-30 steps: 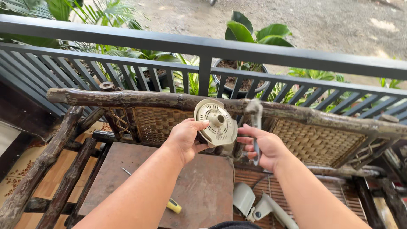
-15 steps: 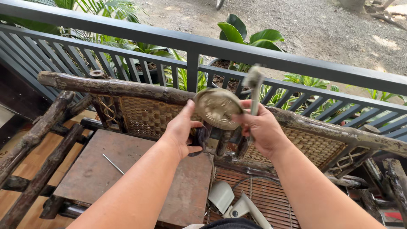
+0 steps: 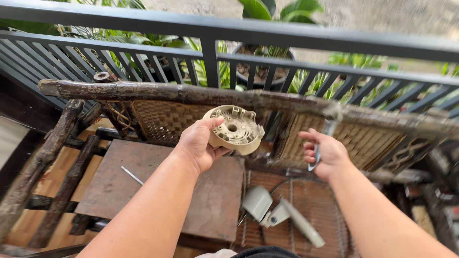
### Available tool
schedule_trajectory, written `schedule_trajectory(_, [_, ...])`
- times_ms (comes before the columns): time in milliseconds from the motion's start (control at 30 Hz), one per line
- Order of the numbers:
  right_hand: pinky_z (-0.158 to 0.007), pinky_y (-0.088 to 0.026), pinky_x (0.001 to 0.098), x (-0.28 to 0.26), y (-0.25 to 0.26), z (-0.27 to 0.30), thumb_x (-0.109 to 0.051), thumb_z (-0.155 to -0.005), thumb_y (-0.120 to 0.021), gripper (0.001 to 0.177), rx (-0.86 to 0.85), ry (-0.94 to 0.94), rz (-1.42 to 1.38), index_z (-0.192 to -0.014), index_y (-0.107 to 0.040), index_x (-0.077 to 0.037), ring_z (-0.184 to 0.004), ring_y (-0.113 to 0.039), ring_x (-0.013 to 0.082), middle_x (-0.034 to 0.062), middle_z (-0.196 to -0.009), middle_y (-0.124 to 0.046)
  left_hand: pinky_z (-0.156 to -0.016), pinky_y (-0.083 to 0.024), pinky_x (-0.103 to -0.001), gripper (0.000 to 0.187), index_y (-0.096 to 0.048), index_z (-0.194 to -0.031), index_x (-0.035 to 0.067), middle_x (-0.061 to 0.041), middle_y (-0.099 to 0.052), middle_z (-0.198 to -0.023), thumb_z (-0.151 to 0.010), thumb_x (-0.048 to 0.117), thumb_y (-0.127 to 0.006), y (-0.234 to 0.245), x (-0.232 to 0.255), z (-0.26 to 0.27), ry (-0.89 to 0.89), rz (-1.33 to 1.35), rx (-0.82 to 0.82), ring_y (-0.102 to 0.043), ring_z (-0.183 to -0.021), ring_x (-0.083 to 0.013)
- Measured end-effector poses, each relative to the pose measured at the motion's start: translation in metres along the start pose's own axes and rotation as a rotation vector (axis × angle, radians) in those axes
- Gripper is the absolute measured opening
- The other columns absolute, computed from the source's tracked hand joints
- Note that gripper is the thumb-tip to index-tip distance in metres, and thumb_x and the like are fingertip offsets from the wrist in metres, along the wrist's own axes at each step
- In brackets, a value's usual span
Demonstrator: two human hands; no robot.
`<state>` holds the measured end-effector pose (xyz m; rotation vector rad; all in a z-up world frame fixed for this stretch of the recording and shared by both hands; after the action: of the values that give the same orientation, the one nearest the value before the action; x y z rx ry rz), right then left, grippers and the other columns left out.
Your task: The person cleans a disassembled electric fan by brushing and wiping the motor housing and a circular fan component with a brush and a cloth. The person rotates the parts to reach different sides and continues cleaning until the end of the clip.
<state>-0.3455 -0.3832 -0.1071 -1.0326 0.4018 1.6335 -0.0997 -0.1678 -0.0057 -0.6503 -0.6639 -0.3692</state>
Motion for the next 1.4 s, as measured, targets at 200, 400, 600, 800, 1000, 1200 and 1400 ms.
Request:
schedule_trajectory(200, [-0.114, -0.036, 0.0502, 0.154, 0.073, 0.002, -0.053, -0.103, -0.045, 0.050, 0.339, -0.344, -0.347, -0.138, -0.059, -0.020, -0.127, -0.051, 0.0323, 0.0198, -0.137, -0.054, -0.092, -0.060, -0.050, 0.037, -0.062, -0.127, 0.010, -0.011, -0.072, -0.122, -0.092, 0.024, -0.060, 0.024, -0.019, -0.025, 0.102, -0.046, -0.002, -0.071, -0.109, -0.0267])
schedule_trajectory(400, [-0.123, -0.025, 0.0519, 0.304, 0.062, 0.017, -0.049, -0.105, -0.048, 0.039, 0.501, -0.564, -0.533, -0.125, -0.064, -0.020, -0.146, -0.039, 0.0378, 0.0229, -0.154, -0.045, -0.091, -0.060, -0.046, 0.040, -0.064, -0.127, 0.008, -0.010, -0.073, -0.120, -0.091, 0.026, -0.065, 0.031, -0.051, -0.058, 0.159, -0.172, -0.044, -0.070, -0.109, -0.0236])
schedule_trajectory(600, [-0.122, -0.014, 0.0600, 0.403, 0.010, -0.025, -0.038, -0.108, -0.044, 0.036, 0.460, -0.552, -0.768, -0.120, -0.066, -0.012, -0.146, -0.031, 0.0465, 0.0282, -0.157, -0.038, -0.088, -0.062, -0.045, 0.039, -0.064, -0.124, 0.004, -0.012, -0.073, -0.116, -0.089, 0.023, -0.067, 0.047, -0.071, -0.076, 0.230, -0.169, -0.108, -0.072, -0.104, -0.0230])
schedule_trajectory(800, [-0.119, -0.026, 0.0661, 0.438, 0.015, -0.085, -0.032, -0.106, -0.051, 0.029, 0.575, -0.418, -0.939, -0.120, -0.058, -0.008, -0.143, -0.045, 0.0400, 0.0201, -0.153, -0.048, -0.085, -0.059, -0.041, 0.034, -0.067, -0.119, 0.004, -0.011, -0.074, -0.112, -0.091, 0.021, -0.067, 0.079, -0.062, -0.072, 0.223, -0.180, -0.126, -0.072, -0.100, -0.0221])
schedule_trajectory(1000, [-0.112, -0.041, 0.0589, 0.483, 0.044, -0.112, -0.020, -0.105, -0.055, 0.024, 0.730, -0.442, -0.933, -0.127, -0.061, -0.010, -0.135, -0.049, 0.0358, 0.0131, -0.141, -0.051, -0.087, -0.057, -0.037, 0.031, -0.069, -0.117, 0.003, -0.009, -0.076, -0.110, -0.091, 0.019, -0.068, 0.109, -0.046, -0.068, 0.216, -0.227, -0.081, -0.072, -0.099, -0.0190])
schedule_trajectory(1200, [-0.101, -0.045, 0.0516, 0.472, 0.069, -0.135, -0.021, -0.107, -0.044, 0.033, 0.722, -0.324, -0.992, -0.138, -0.052, -0.014, -0.126, -0.052, 0.0303, 0.0046, -0.142, -0.062, -0.088, -0.057, -0.038, 0.030, -0.069, -0.116, 0.005, -0.007, -0.075, -0.108, -0.089, 0.018, -0.068, 0.124, -0.058, -0.066, 0.252, -0.224, 0.001, -0.072, -0.097, -0.0183])
schedule_trajectory(1400, [-0.094, -0.041, 0.0556, 0.452, 0.072, -0.129, -0.018, -0.108, -0.036, 0.033, 0.781, -0.341, -0.971, -0.138, -0.048, -0.016, -0.118, -0.052, 0.0303, 0.0061, -0.137, -0.060, -0.091, -0.059, -0.039, 0.032, -0.067, -0.117, 0.001, -0.011, -0.075, -0.110, -0.089, 0.016, -0.068, 0.118, -0.063, -0.065, 0.267, -0.193, -0.039, -0.072, -0.099, -0.0194])
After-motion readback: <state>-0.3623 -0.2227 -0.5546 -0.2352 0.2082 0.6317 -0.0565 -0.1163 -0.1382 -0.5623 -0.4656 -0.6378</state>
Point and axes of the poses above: each hand's wrist, its own z-axis away from the middle knuckle, its own y-axis out of the back of the hand, x = y × z, the point moved 6 cm from there along -z, towards the middle knuckle
